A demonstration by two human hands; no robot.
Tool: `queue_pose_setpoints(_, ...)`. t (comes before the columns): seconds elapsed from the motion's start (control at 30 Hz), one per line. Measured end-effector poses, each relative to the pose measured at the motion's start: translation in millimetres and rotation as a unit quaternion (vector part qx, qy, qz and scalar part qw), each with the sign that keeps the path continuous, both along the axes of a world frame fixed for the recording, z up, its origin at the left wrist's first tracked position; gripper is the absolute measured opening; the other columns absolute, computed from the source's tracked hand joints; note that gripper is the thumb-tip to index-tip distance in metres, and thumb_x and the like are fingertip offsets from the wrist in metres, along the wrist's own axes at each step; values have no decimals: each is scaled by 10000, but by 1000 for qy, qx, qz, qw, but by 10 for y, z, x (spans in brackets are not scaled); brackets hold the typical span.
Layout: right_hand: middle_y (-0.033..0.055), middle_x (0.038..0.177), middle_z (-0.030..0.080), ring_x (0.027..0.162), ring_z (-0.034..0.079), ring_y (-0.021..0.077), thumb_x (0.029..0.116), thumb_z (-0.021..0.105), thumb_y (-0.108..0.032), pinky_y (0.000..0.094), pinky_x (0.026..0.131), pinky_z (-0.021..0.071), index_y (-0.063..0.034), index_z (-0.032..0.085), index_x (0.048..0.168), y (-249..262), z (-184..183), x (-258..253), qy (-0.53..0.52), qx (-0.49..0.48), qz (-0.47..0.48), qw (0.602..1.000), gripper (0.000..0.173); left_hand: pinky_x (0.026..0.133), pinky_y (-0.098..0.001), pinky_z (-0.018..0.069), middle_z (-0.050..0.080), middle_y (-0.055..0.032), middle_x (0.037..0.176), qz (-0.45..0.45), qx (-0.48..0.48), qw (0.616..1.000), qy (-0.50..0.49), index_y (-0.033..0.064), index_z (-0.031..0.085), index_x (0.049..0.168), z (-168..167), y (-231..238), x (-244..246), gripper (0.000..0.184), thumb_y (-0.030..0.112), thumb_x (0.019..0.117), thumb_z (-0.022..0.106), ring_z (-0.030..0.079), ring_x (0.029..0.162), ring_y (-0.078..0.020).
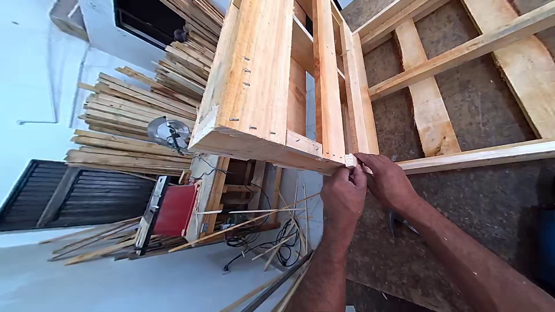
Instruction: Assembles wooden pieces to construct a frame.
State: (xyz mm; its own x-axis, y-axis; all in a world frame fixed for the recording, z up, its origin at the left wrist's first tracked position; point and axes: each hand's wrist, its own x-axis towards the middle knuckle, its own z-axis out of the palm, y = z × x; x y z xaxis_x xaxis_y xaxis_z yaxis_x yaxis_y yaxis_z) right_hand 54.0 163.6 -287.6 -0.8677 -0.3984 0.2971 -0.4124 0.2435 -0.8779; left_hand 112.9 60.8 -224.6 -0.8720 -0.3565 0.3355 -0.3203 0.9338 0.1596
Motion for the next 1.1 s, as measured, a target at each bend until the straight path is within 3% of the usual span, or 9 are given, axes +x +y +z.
queue_pose_setpoints(0.1,21,1129,711,1042,680,179,972,703,-232,381,914,582,-132,675,1261,174,236,3,5,-60,-1,998,308,500,-280,545,650,60,687,-95,79,991,58,139,740,918,208,-13,128,262,348,1013,613,590,544,-46)
queue_pose_setpoints(0.2,21,1181,719,1082,692,131,1010,643,-274,346,971,581,-115,658,1328,348,691,-149,33,-120,39,991,356,663,-320,652,745,19,857,-210,137,944,213,98,754,1031,719,-88,313,282,337,1037,605,723,730,-96)
queue_pose_setpoints(0.3,33,1145,735,1054,697,157,990,673,-272,383,948,576,-111,690,1283,327,1134,-477,84,-128,83,985,334,825,-374,618,733,54,963,-261,55,904,335,178,674,1059,1535,-316,359,186,226,1073,494,719,901,-129)
queue_pose_setpoints(0.43,42,1102,720,991,700,124,981,694,-237,336,904,595,-92,691,1242,71,1435,-702,64,-150,105,981,299,1008,-412,515,665,-84,1272,-282,-70,890,352,-14,602,1291,2243,-805,30,340,214,1073,474,631,1183,-189)
queue_pose_setpoints(0.57,51,1137,720,1043,694,143,1004,658,-254,351,948,574,-96,686,1257,-11,1394,-685,62,-122,119,983,300,1039,-431,553,696,-192,1251,-258,-105,914,295,-64,657,1258,2114,-793,-416,603,444,1107,369,679,1184,-229)
queue_pose_setpoints(0.67,51,1153,726,1043,694,145,995,676,-254,343,944,564,-98,696,1263,26,1399,-723,84,-100,132,983,310,996,-440,575,734,-222,1135,-273,-110,885,360,-89,705,1128,1951,-767,-535,539,266,1120,300,716,1111,-278)
queue_pose_setpoints(0.83,-58,883,726,795,684,51,868,836,-335,302,745,590,-171,731,1009,113,1619,-1072,17,-20,237,971,240,998,-449,577,736,-225,1116,-280,-90,872,390,-101,699,1087,1919,-739,-583,517,194,1106,275,720,1111,-287)
queue_pose_setpoints(0.97,-23,1000,732,873,679,71,896,812,-281,311,803,578,-179,735,1206,98,1825,-1203,66,59,321,943,336,998,-439,573,733,-223,1125,-278,-103,872,390,-97,702,1104,1915,-744,-581,525,194,1106,265,714,1118,-282)
queue_pose_setpoints(1.1,11,770,604,703,594,137,933,755,-383,355,630,503,-92,681,888,79,1998,-1250,157,168,340,912,304,1000,-426,568,731,-219,1110,-275,-81,869,404,-105,693,1090,1893,-704,-607,523,169,1099,248,713,1108,-269)
